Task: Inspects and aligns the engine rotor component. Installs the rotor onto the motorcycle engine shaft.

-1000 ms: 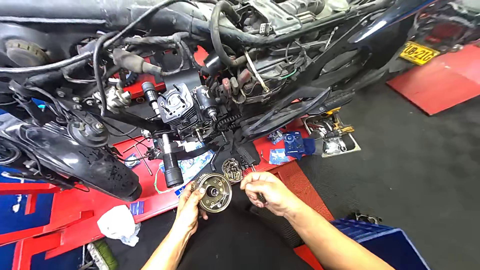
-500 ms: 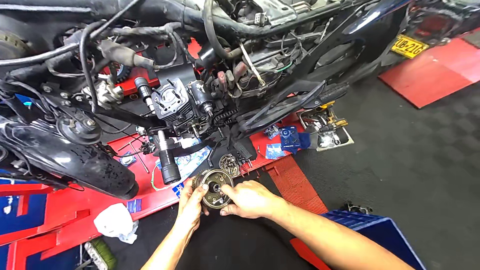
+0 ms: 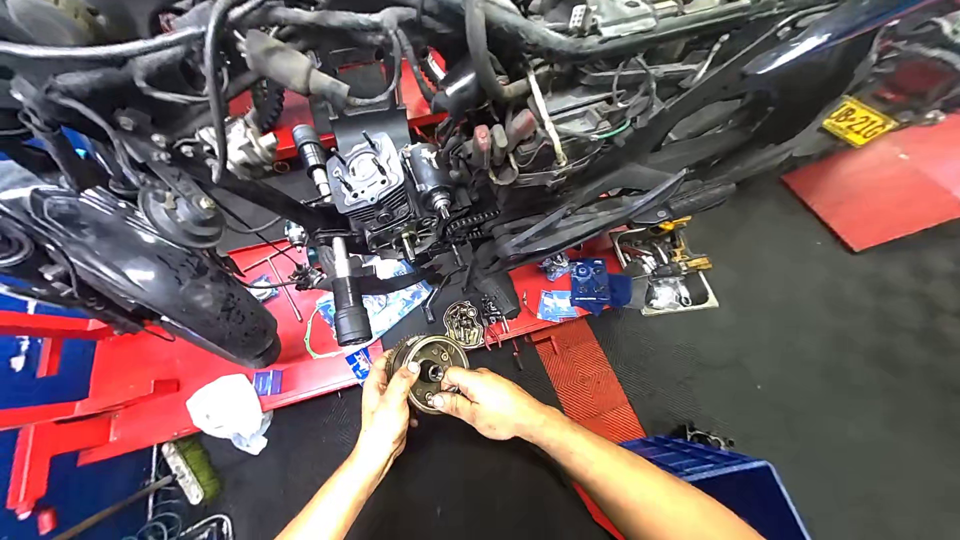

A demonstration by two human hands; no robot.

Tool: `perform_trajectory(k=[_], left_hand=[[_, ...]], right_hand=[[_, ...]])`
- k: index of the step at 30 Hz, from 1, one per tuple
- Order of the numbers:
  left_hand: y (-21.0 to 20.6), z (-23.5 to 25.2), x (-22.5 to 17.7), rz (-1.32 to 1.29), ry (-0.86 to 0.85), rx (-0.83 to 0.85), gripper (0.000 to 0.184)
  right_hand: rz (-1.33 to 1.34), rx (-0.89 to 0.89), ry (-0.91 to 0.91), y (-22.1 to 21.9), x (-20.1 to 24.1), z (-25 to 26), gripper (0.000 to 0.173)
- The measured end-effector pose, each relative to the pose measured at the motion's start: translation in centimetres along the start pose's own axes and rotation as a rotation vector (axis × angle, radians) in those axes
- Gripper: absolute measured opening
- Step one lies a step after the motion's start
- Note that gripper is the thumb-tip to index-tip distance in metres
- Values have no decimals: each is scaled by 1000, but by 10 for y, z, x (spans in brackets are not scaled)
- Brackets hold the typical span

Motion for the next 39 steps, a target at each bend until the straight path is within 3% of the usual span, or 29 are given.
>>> perform_trajectory(k=[4,10,18,25,29,31,34,39], left_hand=[[6,-7,3,-45,-7,33,39],[13,-16,12,-35,3,-14,41],[16,-27,26,-108,90,-137,38],[34,-43,56,-230,130,-265,44],[60,-59,76,-257,184,-462,43],[82,-68,85,-258,202,-540,44],[125,-76,97,-269,254,-613,44],[201,-74,115,-299,351,-672,39]], right_hand=[[92,129,69,8,-5,2,40],[413,328,-28,4,-10,2,31],[494,275,-93,-6,-6,9,26],[-83,299,16,-21,4,32,43],[-517,389,33,-58,30,63,76],[-640,471,69,-84,40,83,84],[-657,628,173,-122,48,118,80],[-478,800,228,-179,64,181,57]])
Point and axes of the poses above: each hand's wrist, its own z-axis towards the middle knuckle, its own y-axis out of the back of the hand, x = y × z, the point moved 1 cm from there along z, towards the middle knuckle, and after that the axes turned 10 degrees about z, right-handed, at the moved point
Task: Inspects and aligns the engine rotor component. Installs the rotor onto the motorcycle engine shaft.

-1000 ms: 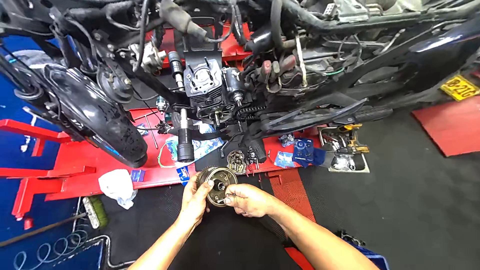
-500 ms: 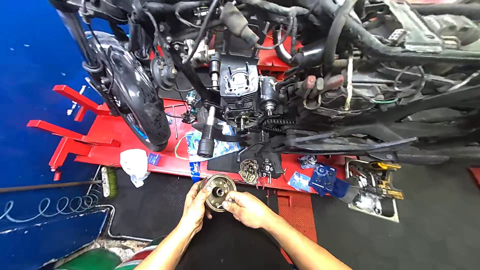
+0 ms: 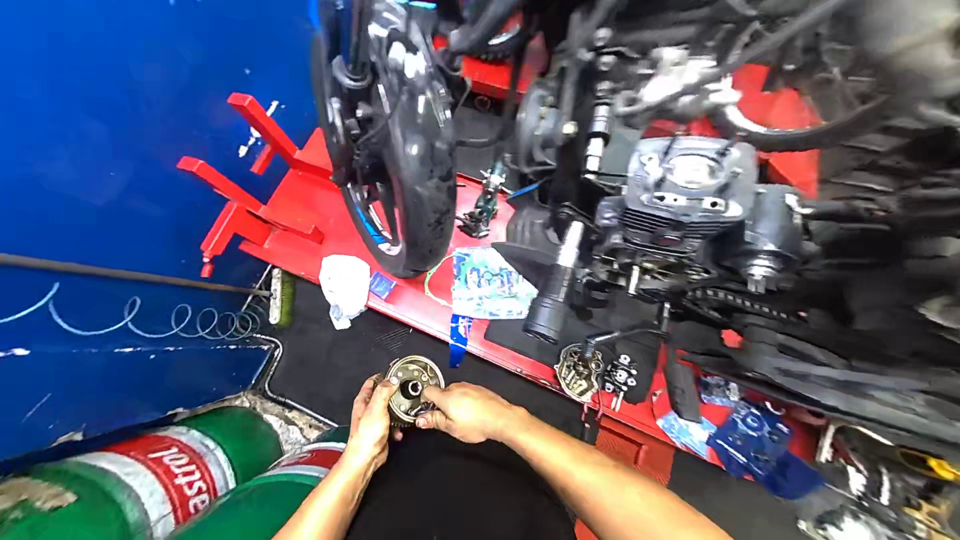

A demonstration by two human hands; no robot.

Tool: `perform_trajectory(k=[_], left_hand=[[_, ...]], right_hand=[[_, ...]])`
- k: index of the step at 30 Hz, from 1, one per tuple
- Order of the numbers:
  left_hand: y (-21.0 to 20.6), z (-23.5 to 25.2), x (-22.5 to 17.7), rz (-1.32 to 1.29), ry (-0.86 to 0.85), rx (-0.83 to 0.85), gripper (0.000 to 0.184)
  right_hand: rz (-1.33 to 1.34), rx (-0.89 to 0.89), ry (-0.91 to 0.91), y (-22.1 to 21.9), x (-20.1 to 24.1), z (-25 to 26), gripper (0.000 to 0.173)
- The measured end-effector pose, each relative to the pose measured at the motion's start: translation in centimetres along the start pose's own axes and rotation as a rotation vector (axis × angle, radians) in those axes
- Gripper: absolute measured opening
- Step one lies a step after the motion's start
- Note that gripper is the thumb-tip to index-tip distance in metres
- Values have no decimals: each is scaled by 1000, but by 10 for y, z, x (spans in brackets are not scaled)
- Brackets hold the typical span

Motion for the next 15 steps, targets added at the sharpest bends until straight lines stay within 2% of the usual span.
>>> perform_trajectory(k=[4,7,10,11,13,15], left_hand=[[30,53,-12,10,106,46,38],[40,96,-11,84,104,82,44],[47,137,-4,121,91,83,51],[50,153,-1,123,91,72,52],[58,178,10,123,94,66,52],[65,191,19,123,96,79,50]], right_hand=[[503,-44,-52,10,-11,59,32],[919,-110,-148,9,-22,88,30],[1258,-319,-166,18,-34,101,34],[1246,-413,-213,25,-44,108,35],[1051,-580,-375,35,-78,127,40],[807,-635,-528,41,-124,152,45]])
Point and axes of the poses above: each hand's wrist, its own z-axis towards the middle knuckle, its own y-axis out of the back of the hand, x = y × z, the point moved 1 cm from there along z, towards the middle knuckle, and after that the axes turned 10 degrees about z, right-handed, at the moved point
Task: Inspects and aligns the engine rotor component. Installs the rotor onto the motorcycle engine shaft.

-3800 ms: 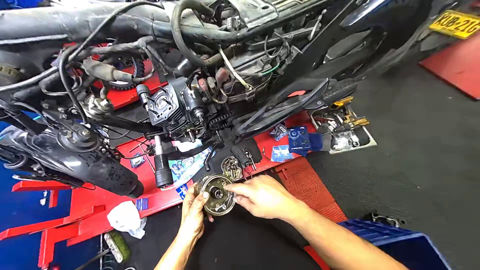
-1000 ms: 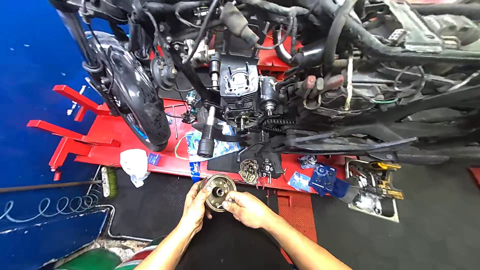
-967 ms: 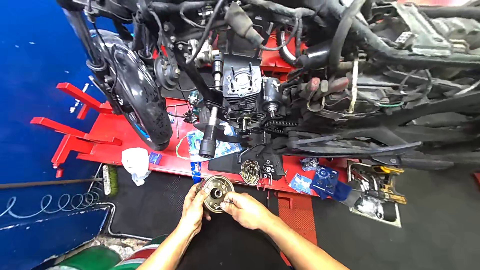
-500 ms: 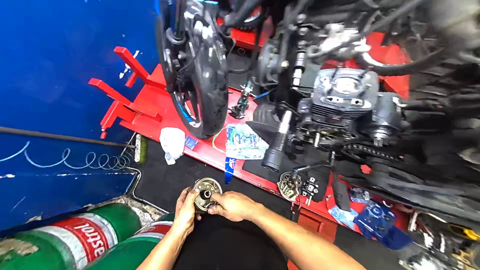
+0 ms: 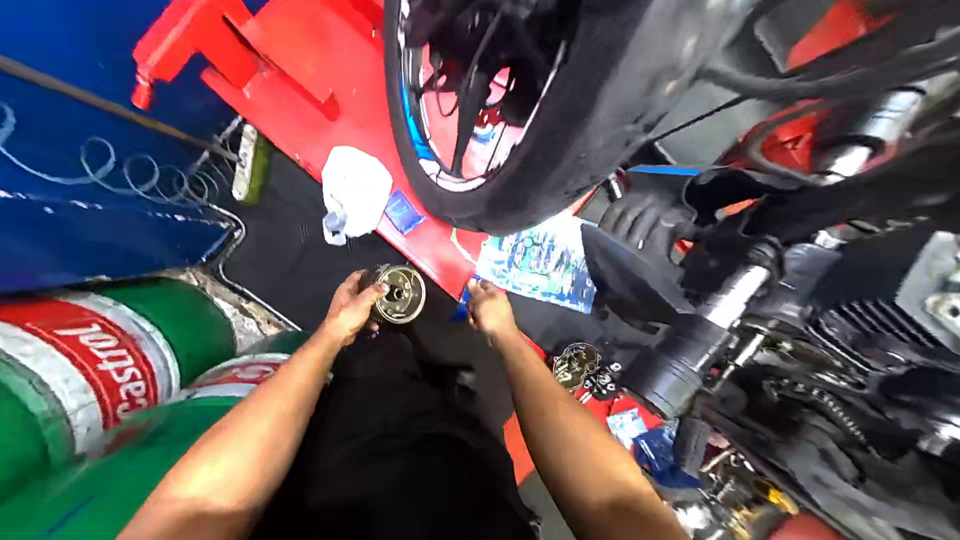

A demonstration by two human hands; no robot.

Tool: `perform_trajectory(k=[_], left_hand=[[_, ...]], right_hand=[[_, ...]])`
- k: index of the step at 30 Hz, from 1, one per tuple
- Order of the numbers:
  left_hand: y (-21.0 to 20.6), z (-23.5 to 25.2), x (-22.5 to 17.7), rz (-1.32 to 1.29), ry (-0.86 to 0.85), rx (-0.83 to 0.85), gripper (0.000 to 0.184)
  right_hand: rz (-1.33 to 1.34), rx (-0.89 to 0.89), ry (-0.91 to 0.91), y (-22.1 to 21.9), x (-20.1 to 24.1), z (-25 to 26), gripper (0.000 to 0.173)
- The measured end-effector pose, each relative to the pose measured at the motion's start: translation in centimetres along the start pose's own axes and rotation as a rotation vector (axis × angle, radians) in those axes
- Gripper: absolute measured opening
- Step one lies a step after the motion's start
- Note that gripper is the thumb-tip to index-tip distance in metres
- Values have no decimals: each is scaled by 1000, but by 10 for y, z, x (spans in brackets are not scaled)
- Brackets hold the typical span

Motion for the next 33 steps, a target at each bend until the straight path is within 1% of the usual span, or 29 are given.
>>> perform_trajectory(k=[2,3,5,7,9,11,15,17,20,24,27,28,30,31,32,33], left_hand=[[4,7,6,-16,-16,4,48],[6,8,9,-33,-4,-2,48],[9,9,17,-70,23,-14,48],[10,8,27,-113,53,-30,49],[10,3,37,-148,83,-45,49],[12,-1,44,-163,105,-53,51],[18,-4,54,-211,123,-77,54],[22,-3,57,-271,121,-83,53],[27,-1,62,-350,94,-105,52],[34,6,60,-431,48,-127,55],[39,8,55,-468,2,-111,57],[41,7,54,-471,-12,-105,57],[44,7,50,-469,-38,-93,57],[45,6,49,-466,-46,-92,56],[45,7,48,-454,-54,-94,57],[45,8,46,-439,-62,-102,57]], right_hand=[[-230,-61,-9,0,-9,42,49],[-343,-55,15,-7,-2,56,49],[-551,28,156,-36,34,65,46],[-758,89,335,-75,86,67,45],[-929,81,436,-113,125,79,43],[-1082,77,391,-147,146,106,39],[-1317,46,209,-190,142,153,32],[-1366,24,174,-200,139,166,32],[-1403,31,173,-206,136,176,34],[-1429,16,212,-206,135,182,32],[-1388,18,257,-199,140,176,37],[-1346,27,285,-194,144,166,37],[-1258,104,396,-179,152,126,30],[-1192,179,453,-168,152,99,28],[-1114,272,458,-157,148,72,27],[-1043,376,422,-147,138,47,25]])
Point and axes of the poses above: each hand's wrist, its own z-axis towards the middle knuckle, its own y-axis out of the back of the hand, x = y × z, the point moved 1 cm from there along z, towards the middle knuckle, and after that the axes turned 10 degrees about z, right-handed, at the moved point
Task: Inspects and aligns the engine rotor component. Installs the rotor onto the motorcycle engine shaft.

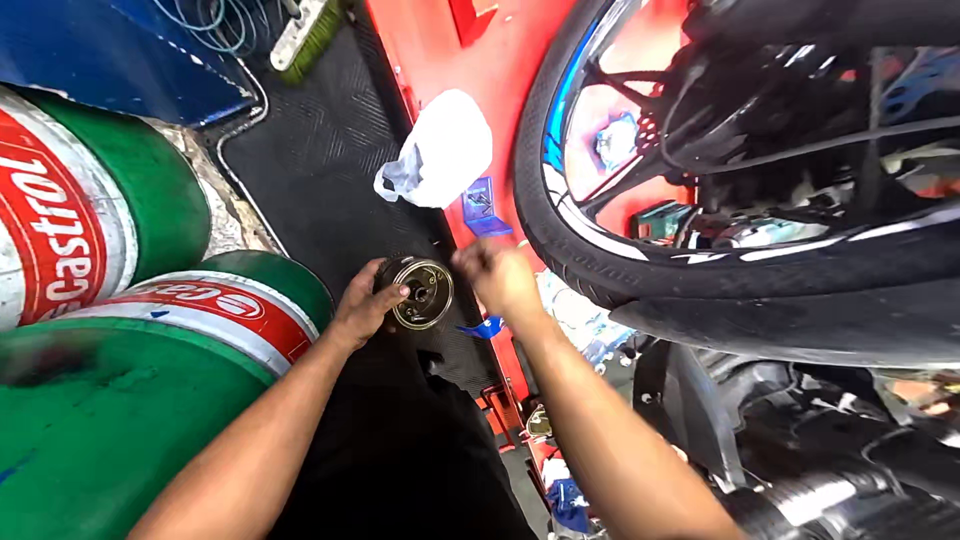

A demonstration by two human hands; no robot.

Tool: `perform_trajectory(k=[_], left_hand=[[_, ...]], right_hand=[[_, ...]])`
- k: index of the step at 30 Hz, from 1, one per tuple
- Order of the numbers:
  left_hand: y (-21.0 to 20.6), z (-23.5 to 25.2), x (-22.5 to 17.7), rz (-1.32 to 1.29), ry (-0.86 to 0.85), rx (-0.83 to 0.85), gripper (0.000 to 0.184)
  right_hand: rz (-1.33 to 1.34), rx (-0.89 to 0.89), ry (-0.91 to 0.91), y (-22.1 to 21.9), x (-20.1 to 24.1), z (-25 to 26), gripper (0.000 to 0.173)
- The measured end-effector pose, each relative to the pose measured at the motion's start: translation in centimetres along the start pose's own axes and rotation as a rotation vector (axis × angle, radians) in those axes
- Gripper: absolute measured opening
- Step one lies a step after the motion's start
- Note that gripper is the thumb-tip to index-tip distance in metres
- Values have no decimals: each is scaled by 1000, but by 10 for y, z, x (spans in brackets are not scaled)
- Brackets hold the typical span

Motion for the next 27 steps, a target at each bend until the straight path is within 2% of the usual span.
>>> perform_trajectory(k=[1,3,6,11,17,21,24,27], left_hand=[[-1,0,0,10,-12,-5,58],[-6,1,-3,38,-41,-6,59],[-16,4,-9,58,-99,14,60],[-26,8,-11,107,-71,20,58],[-29,8,5,72,-3,50,53],[-22,7,15,15,42,19,52],[-6,14,23,-32,62,-55,49],[17,21,27,-60,65,-119,48]], right_hand=[[56,99,16,-11,-1,-24,22],[7,265,23,-34,-3,-57,33],[-54,316,-14,-55,-9,-71,47],[-106,236,27,-59,-14,-75,39],[49,493,64,-46,-22,-46,29],[64,548,134,-40,-8,-39,28],[177,451,126,-23,-9,-26,23],[42,115,-145,5,-19,24,34]])
Point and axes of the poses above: each hand's wrist, its own z-axis towards the middle knuckle, its own y-axis out of the back of the hand, x = y × z, the point moved 1 cm from there along z, towards the middle knuckle, and after that the axes turned 10 degrees about z, right-handed, at the moved point
